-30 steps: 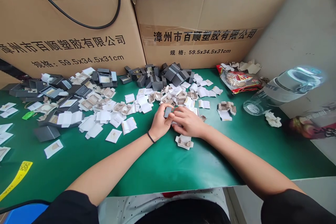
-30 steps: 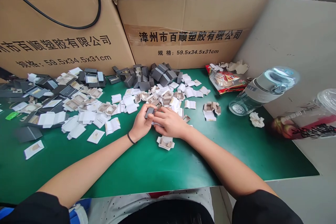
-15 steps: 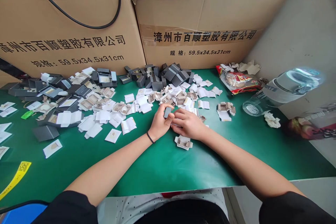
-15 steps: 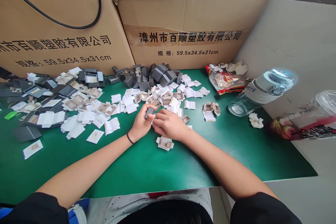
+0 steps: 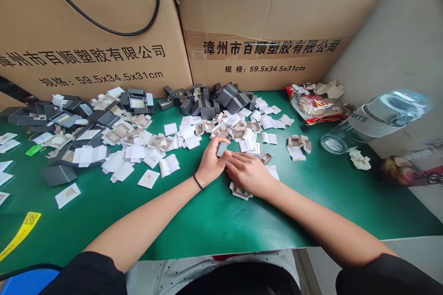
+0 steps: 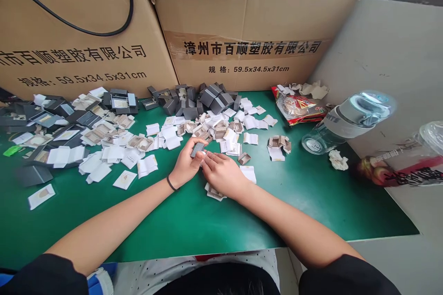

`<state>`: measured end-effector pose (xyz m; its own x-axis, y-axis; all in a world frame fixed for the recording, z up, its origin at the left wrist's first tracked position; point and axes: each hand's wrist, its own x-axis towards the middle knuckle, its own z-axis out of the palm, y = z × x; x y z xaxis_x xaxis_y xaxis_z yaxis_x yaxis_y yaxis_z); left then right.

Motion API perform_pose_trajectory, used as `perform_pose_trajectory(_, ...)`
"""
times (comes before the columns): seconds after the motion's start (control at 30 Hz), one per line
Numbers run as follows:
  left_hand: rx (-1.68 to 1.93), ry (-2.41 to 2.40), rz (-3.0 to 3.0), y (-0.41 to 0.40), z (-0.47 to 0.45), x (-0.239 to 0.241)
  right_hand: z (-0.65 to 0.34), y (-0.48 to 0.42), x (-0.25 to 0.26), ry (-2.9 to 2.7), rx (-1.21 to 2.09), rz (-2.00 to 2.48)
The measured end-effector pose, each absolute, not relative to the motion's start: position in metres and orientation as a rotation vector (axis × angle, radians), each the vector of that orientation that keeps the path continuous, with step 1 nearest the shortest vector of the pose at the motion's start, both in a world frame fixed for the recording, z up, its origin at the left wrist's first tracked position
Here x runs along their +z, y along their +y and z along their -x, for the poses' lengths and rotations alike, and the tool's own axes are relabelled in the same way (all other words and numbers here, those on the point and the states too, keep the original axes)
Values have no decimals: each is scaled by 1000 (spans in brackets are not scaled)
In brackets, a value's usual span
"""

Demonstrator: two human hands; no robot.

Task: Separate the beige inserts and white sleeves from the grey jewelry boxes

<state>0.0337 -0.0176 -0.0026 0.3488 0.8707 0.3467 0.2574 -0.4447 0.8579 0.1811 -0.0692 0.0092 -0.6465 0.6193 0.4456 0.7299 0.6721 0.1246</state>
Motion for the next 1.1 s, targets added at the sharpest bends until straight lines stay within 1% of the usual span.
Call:
perform_pose_trajectory(0.13,1098,998,-1903,-17,-33,-3,-177,-74,7,-2552,-453,1131)
perform_pose_trajectory(0.27,1098,1039,-1932,-18,-33,-2,-177,-73,8,-2558,-324,1183)
perform_pose_trajectory(0.5,1097,1324,-2000,-23,-34,0,-188,-64,10,-2392,-156,1218)
perform_pose_trajectory(0.63,1245,1230,-2052,-21,-32,3,-188,-61,9,-2171,81,1184)
perform_pose_trajectory(0.77,1397,964,-2141,-23,-31,5,-185,-61,15,-1786,356,1245)
perform_pose_trajectory(0.83,1432,826,-2167,-25,-31,5,-184,-61,20,-1690,533,1319)
perform_pose_trajectory(0.97,1474,693,-2187,-26,-30,4,-187,-58,25,-1733,902,1435)
perform_pose_trajectory(1.1,1409,718,-2173,-26,-30,4,-191,-55,24,-1811,955,1381)
